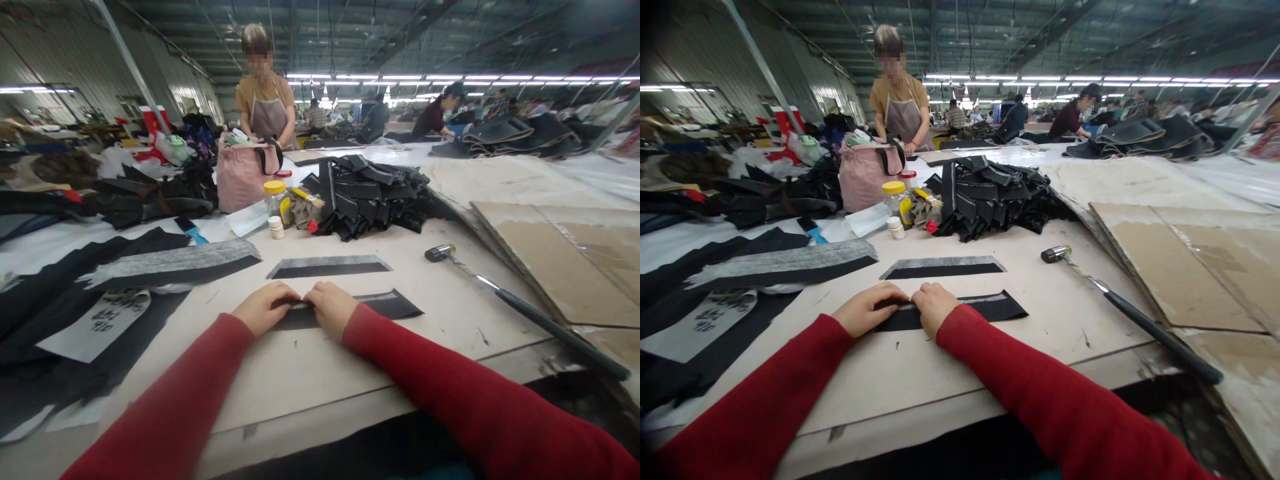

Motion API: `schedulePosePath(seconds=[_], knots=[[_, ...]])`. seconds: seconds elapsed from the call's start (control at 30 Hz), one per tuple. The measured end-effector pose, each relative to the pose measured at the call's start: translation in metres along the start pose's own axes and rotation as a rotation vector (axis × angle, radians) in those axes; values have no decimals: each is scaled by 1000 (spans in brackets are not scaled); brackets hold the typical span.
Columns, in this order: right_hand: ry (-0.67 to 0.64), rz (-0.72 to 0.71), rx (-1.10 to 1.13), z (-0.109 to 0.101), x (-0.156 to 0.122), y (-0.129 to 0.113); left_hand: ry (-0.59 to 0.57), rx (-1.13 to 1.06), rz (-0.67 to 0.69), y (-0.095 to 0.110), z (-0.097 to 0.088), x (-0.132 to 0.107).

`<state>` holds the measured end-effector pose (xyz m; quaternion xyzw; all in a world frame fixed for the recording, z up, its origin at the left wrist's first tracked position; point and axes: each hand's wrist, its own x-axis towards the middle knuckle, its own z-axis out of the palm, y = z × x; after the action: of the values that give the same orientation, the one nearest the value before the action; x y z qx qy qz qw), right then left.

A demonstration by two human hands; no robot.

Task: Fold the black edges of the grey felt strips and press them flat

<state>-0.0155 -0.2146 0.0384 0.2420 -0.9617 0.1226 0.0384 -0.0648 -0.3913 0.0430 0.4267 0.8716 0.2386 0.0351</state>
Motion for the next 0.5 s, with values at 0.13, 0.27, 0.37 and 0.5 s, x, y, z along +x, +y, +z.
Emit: schedulePosePath(seconds=[0.13, 0.27, 0.37, 0.5], knots=[[-22, -49, -133, -3, -1, -11, -41, 190, 70, 10, -2, -2], [-38, -31, -170, -5, -1, -18, -91, 334, 39, 24, -7, -4], [-72, -14, -127, -11, -4, -8, -87, 288, 4, 26, -8, -7], [-167, -6, -101, -28, -17, 7, 28, 145, -87, 17, -1, -13]])
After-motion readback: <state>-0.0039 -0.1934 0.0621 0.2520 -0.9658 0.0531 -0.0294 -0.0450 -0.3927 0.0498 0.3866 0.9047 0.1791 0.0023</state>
